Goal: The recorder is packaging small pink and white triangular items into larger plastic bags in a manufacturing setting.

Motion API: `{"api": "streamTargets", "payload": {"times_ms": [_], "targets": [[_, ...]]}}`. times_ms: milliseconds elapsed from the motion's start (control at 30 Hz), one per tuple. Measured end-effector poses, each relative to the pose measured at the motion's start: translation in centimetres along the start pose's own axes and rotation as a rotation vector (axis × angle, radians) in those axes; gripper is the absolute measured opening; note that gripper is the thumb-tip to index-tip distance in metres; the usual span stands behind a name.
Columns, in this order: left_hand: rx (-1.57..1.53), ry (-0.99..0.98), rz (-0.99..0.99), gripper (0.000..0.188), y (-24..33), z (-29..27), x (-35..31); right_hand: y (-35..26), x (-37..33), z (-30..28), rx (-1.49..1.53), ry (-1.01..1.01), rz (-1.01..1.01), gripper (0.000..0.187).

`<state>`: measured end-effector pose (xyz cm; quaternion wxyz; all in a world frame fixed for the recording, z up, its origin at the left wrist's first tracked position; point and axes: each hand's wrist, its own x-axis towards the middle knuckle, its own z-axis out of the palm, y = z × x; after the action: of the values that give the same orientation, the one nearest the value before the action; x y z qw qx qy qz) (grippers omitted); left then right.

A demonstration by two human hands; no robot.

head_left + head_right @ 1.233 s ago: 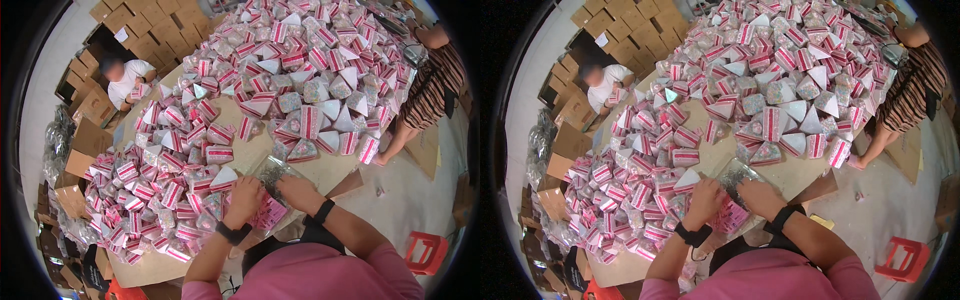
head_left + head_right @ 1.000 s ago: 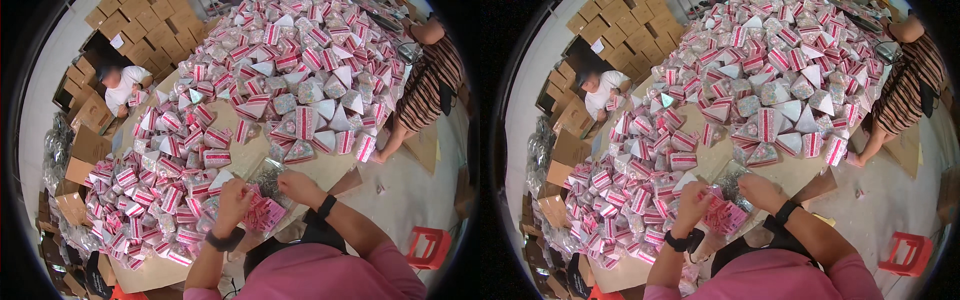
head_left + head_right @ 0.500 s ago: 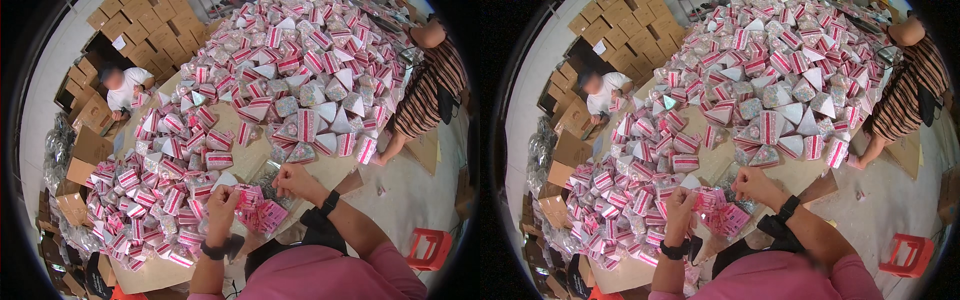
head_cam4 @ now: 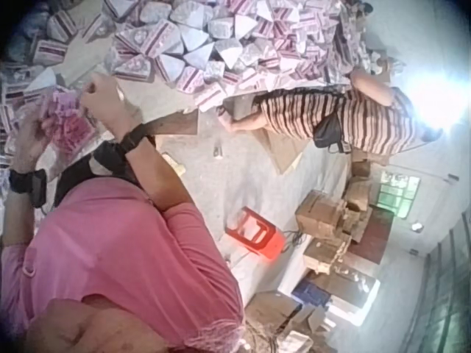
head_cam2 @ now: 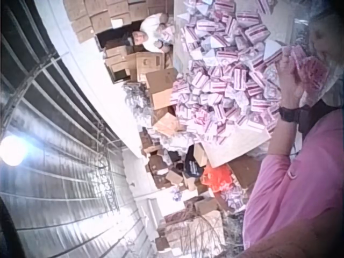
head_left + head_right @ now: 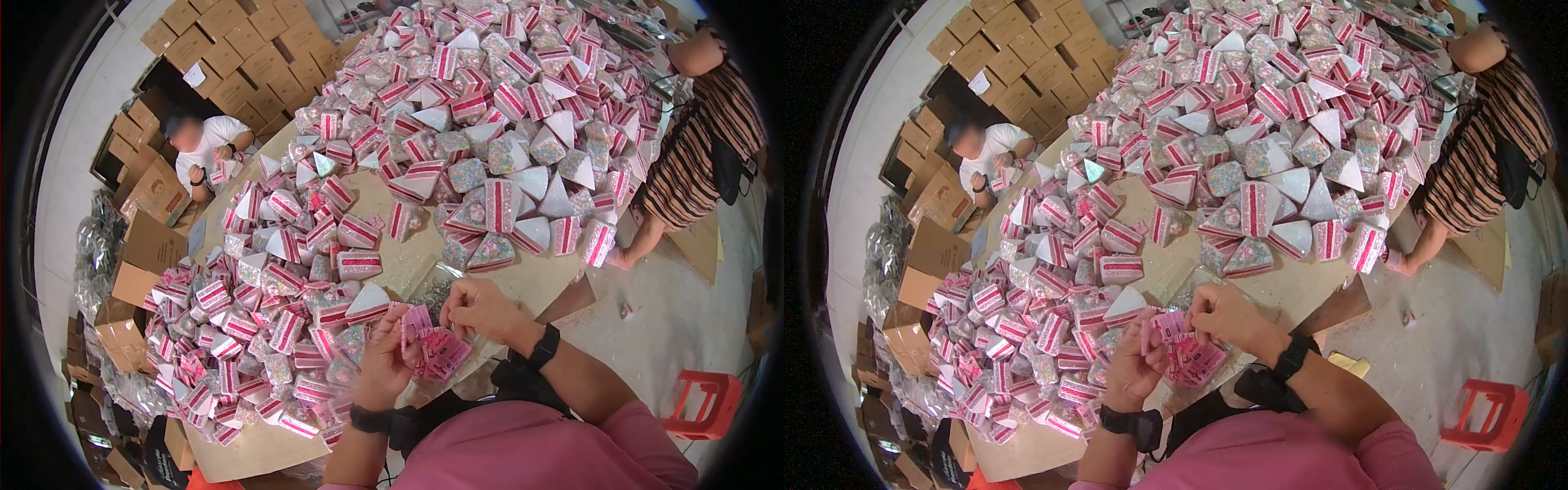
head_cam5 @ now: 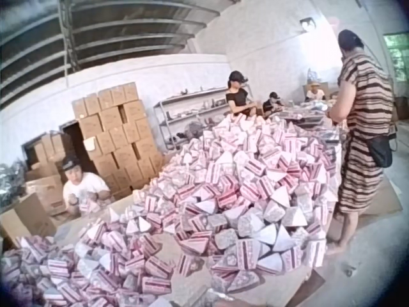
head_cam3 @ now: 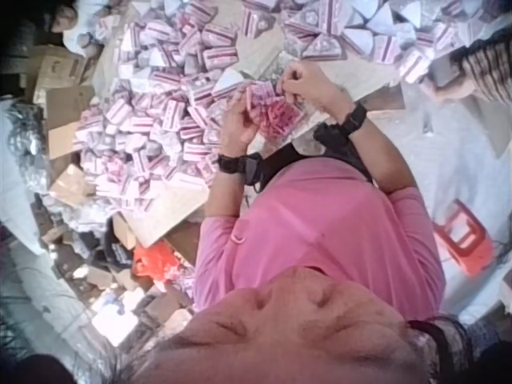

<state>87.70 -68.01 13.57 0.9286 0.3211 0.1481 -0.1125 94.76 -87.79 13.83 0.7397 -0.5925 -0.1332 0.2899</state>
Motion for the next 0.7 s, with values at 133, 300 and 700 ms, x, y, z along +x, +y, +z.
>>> {"api": "streamTargets", "payload": {"times_ms": [133,300,700], "targets": [[-0.201,-0.088,-0.154,0.022,-0.6,-1.1,0.1,-0.6,-0.5,1.1,0.008,0.007,0.005,0.009],[-0.303,-0.118,-0.18,0.036,-1.2,-1.6,0.1,0.1,-1.0,1.7,-0.025,0.064,-0.037,0.009],[-0.36,-0.211,-0.027,0.068,-1.8,0.4,-0.6,2.1,-1.4,2.4,-0.077,0.249,-0.119,0.009]]}}
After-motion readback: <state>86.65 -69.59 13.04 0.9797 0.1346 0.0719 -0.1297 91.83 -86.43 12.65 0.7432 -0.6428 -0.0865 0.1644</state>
